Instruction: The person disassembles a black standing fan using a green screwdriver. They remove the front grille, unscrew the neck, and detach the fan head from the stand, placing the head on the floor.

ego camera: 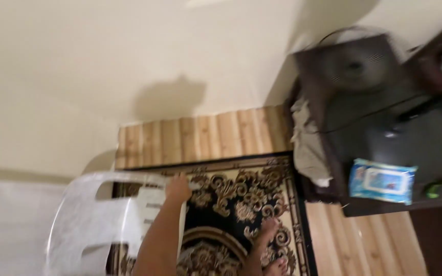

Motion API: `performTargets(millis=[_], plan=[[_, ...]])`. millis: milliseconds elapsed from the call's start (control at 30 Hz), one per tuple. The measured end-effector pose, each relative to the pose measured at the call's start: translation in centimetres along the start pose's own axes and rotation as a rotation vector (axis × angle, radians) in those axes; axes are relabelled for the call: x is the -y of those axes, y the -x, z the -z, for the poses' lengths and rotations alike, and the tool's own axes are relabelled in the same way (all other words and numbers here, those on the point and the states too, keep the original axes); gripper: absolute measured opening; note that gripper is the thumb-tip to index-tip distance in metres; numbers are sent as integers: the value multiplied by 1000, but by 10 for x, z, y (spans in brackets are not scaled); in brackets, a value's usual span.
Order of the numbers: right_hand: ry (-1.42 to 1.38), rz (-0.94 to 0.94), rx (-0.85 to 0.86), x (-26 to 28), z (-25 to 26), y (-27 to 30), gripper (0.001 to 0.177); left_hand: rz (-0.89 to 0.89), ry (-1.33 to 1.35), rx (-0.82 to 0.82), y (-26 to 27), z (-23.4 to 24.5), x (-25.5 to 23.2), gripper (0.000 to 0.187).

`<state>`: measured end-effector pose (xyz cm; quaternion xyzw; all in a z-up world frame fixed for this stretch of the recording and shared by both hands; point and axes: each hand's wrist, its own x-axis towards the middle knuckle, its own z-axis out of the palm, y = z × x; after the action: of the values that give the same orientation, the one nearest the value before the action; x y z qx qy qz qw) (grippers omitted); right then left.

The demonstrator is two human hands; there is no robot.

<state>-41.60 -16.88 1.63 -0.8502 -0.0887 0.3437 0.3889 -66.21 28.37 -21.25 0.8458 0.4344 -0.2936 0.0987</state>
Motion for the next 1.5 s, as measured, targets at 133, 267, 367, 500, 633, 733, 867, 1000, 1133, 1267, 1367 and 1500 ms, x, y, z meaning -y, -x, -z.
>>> performTargets(millis=[133,267,367,500,633,733,867,1000,1133,1267,1367,1500], plan=[[38,-138,115,-22,-56,2,29,14,-301,-19,-17,-29,54,56],[8,-228,84,-17,-104,-37,30,-19,-535,-83,-52,-45,110,52],[-30,-344,-12,-58,-125,-16,30,-51,-522,-139,-79,-47,144,57],[-98,-313,-100,-41,-141,-33,32,-267,-591,-114,-107,-49,165,27],[-275,-49,-95,5,-162,-84,33,-303,-528,-59,-143,-44,173,25],[-213,18,-13,40,-200,-120,37,-430,-495,-30,-147,-46,165,27],[-87,-3,52,66,-210,-137,38,-606,-424,-89,-169,-14,111,32],[191,-126,96,70,-190,-143,39,-720,-427,-168,-197,42,23,23],[225,2,-54,46,-174,-142,41,-754,-491,-169,-225,89,-75,40],[167,-89,-93,23,-155,-148,40,-851,-427,-472,-258,87,-171,24],[113,-87,-170,11,-143,-161,40,-906,-406,-525,-277,93,-228,34],[92,74,-328,-7,-117,-168,37,-966,-384,-552,-283,96,-283,49]])
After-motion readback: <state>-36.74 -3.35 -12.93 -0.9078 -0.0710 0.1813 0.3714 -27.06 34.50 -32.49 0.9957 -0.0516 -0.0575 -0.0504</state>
